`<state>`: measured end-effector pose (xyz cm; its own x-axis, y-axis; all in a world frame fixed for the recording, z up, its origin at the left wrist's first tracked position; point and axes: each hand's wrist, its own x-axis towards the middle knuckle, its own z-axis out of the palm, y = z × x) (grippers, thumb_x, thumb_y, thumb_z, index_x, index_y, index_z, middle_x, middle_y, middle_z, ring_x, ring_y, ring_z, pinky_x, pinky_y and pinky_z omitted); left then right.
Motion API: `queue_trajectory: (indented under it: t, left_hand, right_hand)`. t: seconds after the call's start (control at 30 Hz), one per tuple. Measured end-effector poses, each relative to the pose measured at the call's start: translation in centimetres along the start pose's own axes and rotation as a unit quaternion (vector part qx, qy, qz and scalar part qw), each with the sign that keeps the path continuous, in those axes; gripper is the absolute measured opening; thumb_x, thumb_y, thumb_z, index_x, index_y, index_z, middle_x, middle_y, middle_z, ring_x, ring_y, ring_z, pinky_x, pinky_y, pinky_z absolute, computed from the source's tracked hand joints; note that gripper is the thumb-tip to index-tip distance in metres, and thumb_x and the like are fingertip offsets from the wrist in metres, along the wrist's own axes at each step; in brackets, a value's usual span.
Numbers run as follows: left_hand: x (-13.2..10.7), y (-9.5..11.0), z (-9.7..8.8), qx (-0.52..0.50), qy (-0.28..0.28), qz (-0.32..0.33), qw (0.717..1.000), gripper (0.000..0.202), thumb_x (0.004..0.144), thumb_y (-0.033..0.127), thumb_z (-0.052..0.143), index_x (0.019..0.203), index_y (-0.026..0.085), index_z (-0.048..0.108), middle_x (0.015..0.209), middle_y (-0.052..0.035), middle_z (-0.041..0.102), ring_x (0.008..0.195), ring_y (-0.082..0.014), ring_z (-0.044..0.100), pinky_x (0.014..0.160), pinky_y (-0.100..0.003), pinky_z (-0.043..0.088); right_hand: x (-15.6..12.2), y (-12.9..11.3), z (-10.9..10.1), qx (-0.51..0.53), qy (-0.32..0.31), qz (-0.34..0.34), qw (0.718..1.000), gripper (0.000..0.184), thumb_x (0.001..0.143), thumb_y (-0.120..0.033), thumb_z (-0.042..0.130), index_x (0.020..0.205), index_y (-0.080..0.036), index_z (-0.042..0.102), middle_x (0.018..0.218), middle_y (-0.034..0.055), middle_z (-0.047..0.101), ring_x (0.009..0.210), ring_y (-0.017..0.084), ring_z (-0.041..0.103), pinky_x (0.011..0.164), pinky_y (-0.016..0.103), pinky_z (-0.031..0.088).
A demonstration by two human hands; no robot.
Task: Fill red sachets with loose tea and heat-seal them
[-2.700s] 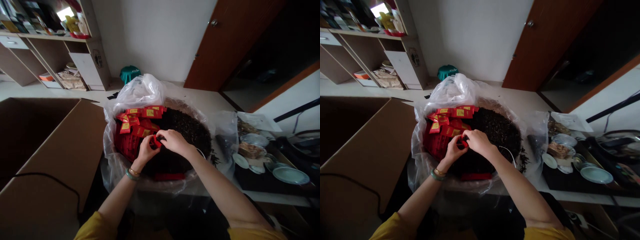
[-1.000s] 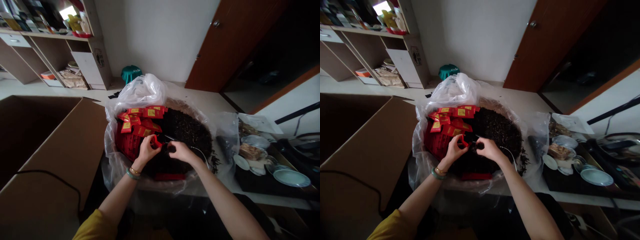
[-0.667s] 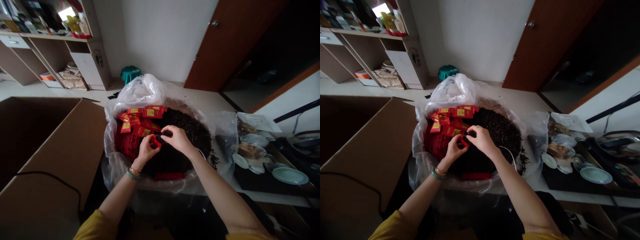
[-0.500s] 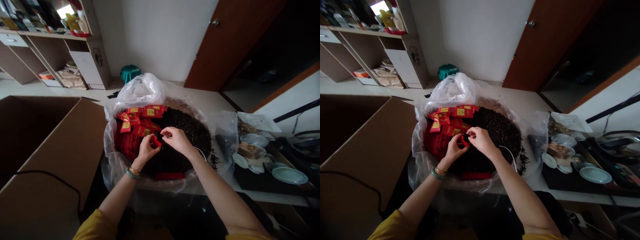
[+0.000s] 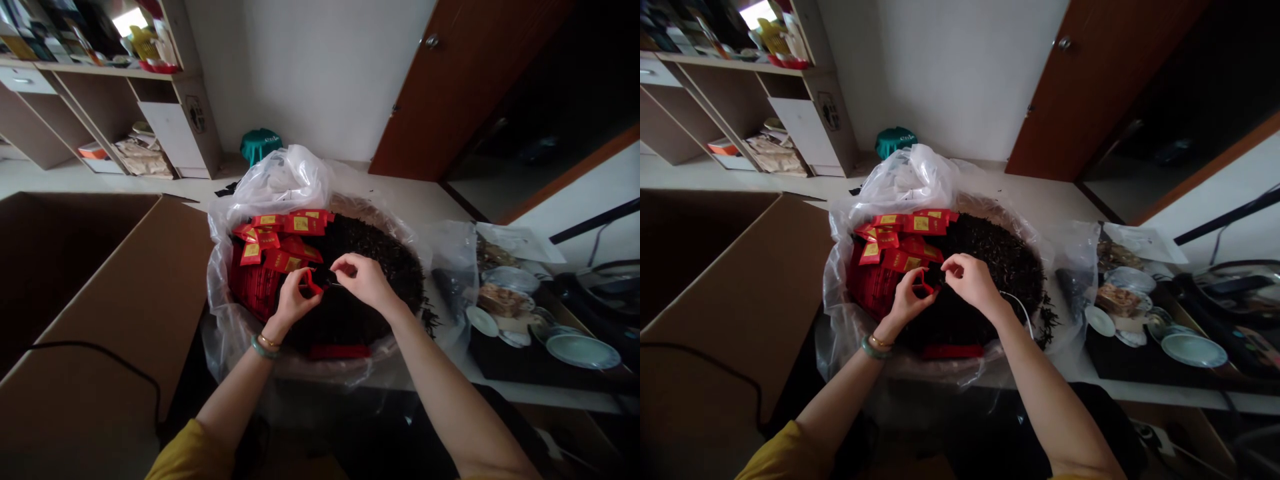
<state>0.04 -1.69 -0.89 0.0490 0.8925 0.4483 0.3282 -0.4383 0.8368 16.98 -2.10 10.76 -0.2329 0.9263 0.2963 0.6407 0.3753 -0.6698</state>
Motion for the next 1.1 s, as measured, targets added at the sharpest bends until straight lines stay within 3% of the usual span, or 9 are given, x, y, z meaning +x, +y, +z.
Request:
queue_trajectory:
  t: [0.13, 0.3, 0.5, 0.67, 0.8, 0.93, 1.0, 1.1]
  left_hand:
    - [0.0, 0.5, -0.3, 0.001, -0.01, 0.022, 1.0, 0.051, 0.066, 0.027, 0.073, 0.112, 0.019, 0.053, 0.107, -0.0081, 0.061, 0.096, -0.0198, 0.061, 0.069, -0.03, 0.06]
    - [0.0, 0.6, -0.3, 0.022, -0.02, 0.012, 0.999, 0.053, 0.066, 0.027, 0.074, 0.114, 0.02, 0.053, 0.103, -0.007, 0.061, 0.088, -0.0177, 0.061, 0.068, -0.03, 0.059]
    - [0.1, 0.6, -0.2, 0.025, -0.016, -0.002, 1.0, 0.054, 0.068, 0.029, 0.073, 0.116, 0.019, 0.052, 0.103, -0.0072, 0.061, 0.086, -0.0171, 0.06, 0.068, -0.029, 0.058]
    - [0.3, 1.0, -0.6, 0.083, -0.016, 0.002, 0.996, 0.056, 0.065, 0.029, 0.075, 0.116, 0.02, 0.053, 0.103, -0.0061, 0.062, 0.089, -0.0192, 0.059, 0.075, -0.032, 0.053]
    - [0.3, 1.0, -0.8, 0.109, -0.031, 0.016, 0.993, 0.06, 0.061, 0.027, 0.077, 0.117, 0.021, 0.054, 0.102, -0.0056, 0.063, 0.09, -0.0214, 0.057, 0.08, -0.035, 0.049]
    - [0.3, 0.8, -0.8, 0.112, -0.023, 0.02, 0.993, 0.058, 0.061, 0.025, 0.076, 0.115, 0.02, 0.055, 0.1, -0.0056, 0.063, 0.085, -0.02, 0.056, 0.077, -0.033, 0.048]
    - [0.3, 0.8, -0.7, 0.115, -0.015, 0.016, 0.993, 0.059, 0.061, 0.029, 0.078, 0.114, 0.02, 0.055, 0.1, -0.0054, 0.063, 0.084, -0.0199, 0.056, 0.076, -0.033, 0.048]
    - [0.3, 1.0, -0.6, 0.114, -0.001, 0.002, 0.994, 0.063, 0.058, 0.034, 0.081, 0.114, 0.021, 0.055, 0.101, -0.0052, 0.062, 0.088, -0.0213, 0.056, 0.078, -0.035, 0.048]
  right_hand:
    - [-0.7, -0.1, 0.5, -0.004, -0.074, -0.003, 0.997, 0.015, 0.074, -0.017, 0.064, 0.087, -0.02, 0.069, 0.085, 0.0026, 0.068, 0.065, 0.012, 0.061, 0.066, 0.024, 0.049]
    - [-0.9, -0.3, 1.4, 0.001, -0.095, 0.03, 0.995, 0.01, 0.076, -0.013, 0.06, 0.074, -0.019, 0.068, 0.068, 0.0006, 0.067, 0.06, 0.013, 0.062, 0.062, 0.023, 0.048]
    - [-1.0, -0.6, -1.0, 0.015, -0.061, 0.047, 0.997, 0.01, 0.074, -0.014, 0.059, 0.076, -0.018, 0.068, 0.065, -0.0005, 0.067, 0.059, 0.013, 0.062, 0.06, 0.023, 0.046]
    - [-1.8, -1.0, -1.3, -0.065, -0.113, 0.045, 0.99, 0.01, 0.072, -0.019, 0.067, 0.082, -0.019, 0.069, 0.071, -0.0004, 0.064, 0.059, 0.012, 0.058, 0.059, 0.023, 0.046]
    - [-2.0, -1.3, 1.7, -0.14, -0.064, 0.005, 0.988, 0.032, 0.071, -0.029, 0.074, 0.102, -0.022, 0.068, 0.088, 0.0044, 0.061, 0.075, 0.016, 0.06, 0.069, 0.028, 0.049]
    - [-1.4, -1.3, 4.1, -0.159, -0.043, -0.017, 0.986, 0.009, 0.079, -0.026, 0.067, 0.084, -0.022, 0.073, 0.081, 0.0058, 0.059, 0.078, 0.019, 0.059, 0.07, 0.029, 0.049]
    - [-1.2, -1.1, 3.8, -0.096, -0.02, -0.023, 0.995, 0.011, 0.082, -0.025, 0.063, 0.082, -0.022, 0.074, 0.077, 0.004, 0.059, 0.071, 0.016, 0.059, 0.066, 0.027, 0.048]
    - [-1.5, -0.5, 1.8, -0.01, 0.044, -0.02, 0.999, 0.017, 0.086, -0.029, 0.058, 0.086, -0.021, 0.073, 0.074, 0.0032, 0.061, 0.063, 0.013, 0.057, 0.061, 0.024, 0.047]
